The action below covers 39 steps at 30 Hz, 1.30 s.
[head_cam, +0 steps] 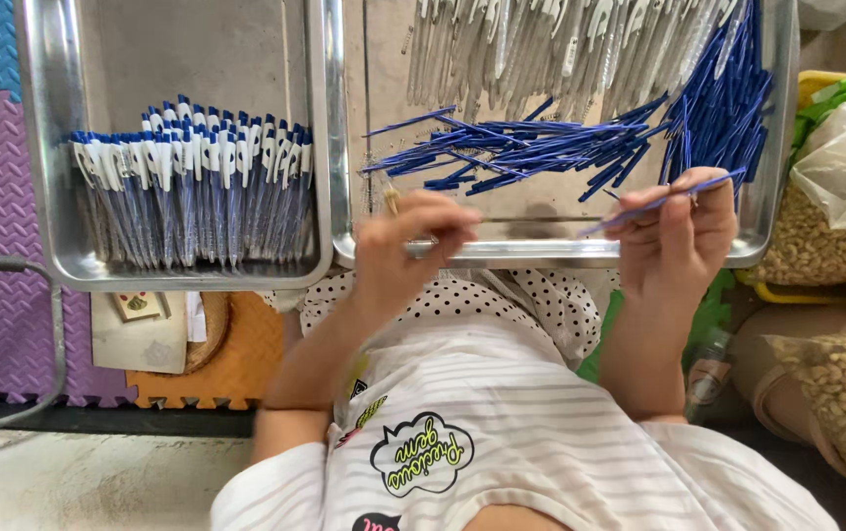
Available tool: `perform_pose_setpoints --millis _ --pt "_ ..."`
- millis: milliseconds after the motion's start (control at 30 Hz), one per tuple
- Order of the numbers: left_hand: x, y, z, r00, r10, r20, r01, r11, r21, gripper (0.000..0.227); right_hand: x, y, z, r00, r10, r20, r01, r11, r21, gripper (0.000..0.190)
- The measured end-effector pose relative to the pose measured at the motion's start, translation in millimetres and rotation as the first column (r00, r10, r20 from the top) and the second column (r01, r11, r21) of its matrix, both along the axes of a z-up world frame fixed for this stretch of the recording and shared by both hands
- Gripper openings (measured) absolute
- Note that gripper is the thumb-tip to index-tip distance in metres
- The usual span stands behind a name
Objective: The person assembles pens by hand, inserting blue ink refills and white pen caps into pen bodies, and then organizes the finished pens into a metal tray.
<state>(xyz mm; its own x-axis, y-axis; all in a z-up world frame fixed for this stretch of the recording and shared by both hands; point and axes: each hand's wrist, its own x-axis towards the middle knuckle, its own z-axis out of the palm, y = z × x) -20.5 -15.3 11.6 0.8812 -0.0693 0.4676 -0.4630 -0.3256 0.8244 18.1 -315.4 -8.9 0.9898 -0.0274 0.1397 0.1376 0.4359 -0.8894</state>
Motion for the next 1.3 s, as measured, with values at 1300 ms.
perform_pose_setpoints --millis 1300 --pt "-22.0 -39.6 21.0 0.981 0.055 0.184 -0.068 0.996 0.064 0.030 -36.0 55.0 -53.7 0.952 0.283 -0.115 -0.241 0.927 0.288 0.016"
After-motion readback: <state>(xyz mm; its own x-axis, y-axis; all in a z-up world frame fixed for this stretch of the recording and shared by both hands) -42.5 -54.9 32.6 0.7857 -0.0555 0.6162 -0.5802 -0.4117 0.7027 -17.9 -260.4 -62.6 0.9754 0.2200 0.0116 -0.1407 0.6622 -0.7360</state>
